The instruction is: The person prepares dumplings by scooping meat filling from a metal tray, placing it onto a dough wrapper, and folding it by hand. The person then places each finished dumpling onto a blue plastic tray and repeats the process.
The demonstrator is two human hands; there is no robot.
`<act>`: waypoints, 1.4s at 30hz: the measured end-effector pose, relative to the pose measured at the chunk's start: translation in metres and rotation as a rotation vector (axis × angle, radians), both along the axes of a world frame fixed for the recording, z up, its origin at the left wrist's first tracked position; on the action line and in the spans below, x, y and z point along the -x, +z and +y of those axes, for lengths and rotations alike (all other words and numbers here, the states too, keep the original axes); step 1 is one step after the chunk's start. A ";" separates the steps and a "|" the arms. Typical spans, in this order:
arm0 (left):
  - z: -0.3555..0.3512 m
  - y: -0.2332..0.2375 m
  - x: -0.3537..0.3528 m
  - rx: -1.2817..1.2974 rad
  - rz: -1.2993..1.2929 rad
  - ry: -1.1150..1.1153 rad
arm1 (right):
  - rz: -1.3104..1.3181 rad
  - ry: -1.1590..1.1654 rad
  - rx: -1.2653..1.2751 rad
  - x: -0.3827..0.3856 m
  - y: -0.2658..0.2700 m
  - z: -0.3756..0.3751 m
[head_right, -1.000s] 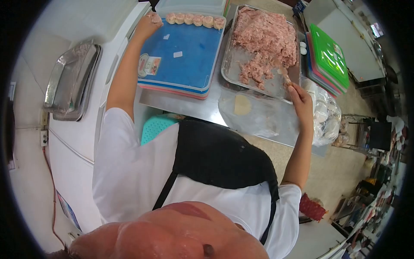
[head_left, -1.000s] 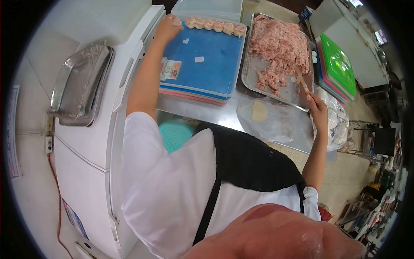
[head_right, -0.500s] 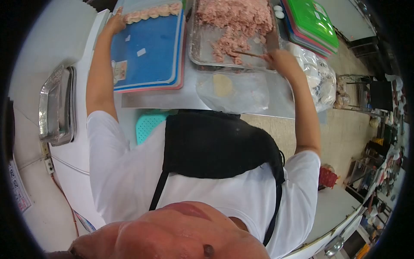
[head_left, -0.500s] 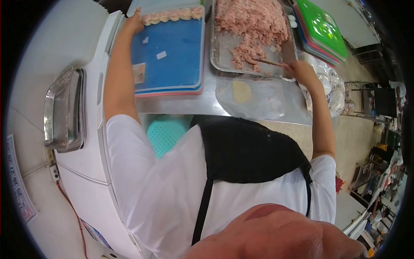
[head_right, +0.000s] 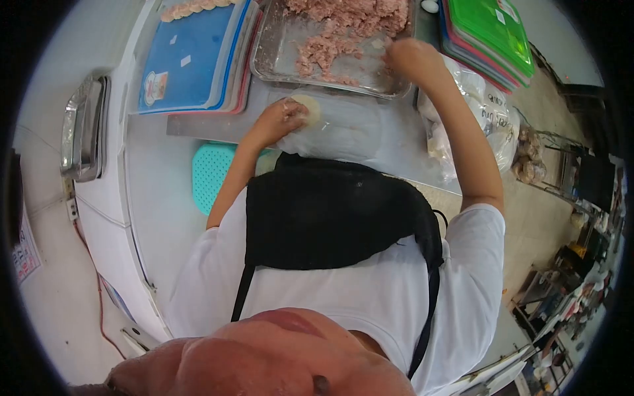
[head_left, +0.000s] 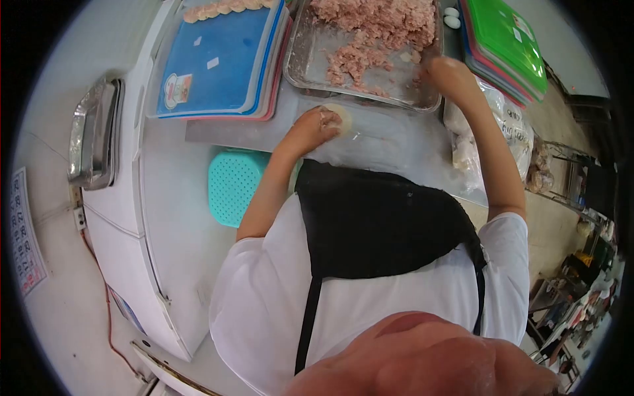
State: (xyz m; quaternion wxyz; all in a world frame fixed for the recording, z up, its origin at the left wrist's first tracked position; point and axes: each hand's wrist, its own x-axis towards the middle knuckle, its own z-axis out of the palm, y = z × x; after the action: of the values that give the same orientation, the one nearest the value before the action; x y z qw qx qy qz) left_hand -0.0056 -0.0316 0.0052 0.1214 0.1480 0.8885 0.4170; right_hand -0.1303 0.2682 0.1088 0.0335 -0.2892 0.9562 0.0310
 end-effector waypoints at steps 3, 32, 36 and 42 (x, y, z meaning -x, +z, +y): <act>0.017 -0.030 -0.015 0.139 0.357 0.158 | -0.028 0.156 0.098 0.002 -0.057 -0.002; -0.018 0.083 0.040 -1.344 -0.045 0.688 | -0.035 0.068 0.168 -0.015 -0.046 -0.056; -0.018 0.075 0.064 -1.384 0.046 0.743 | -0.020 0.076 0.318 0.009 -0.086 -0.052; -0.024 0.029 0.085 -1.125 0.106 0.728 | -0.647 -0.105 0.417 -0.001 -0.075 -0.054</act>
State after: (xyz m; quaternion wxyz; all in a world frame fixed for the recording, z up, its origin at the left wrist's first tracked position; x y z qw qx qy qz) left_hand -0.0907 -0.0561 0.0345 -0.1663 -0.0999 0.5340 0.8229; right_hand -0.1296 0.2144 0.0339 0.2751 -0.2355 0.8955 -0.2587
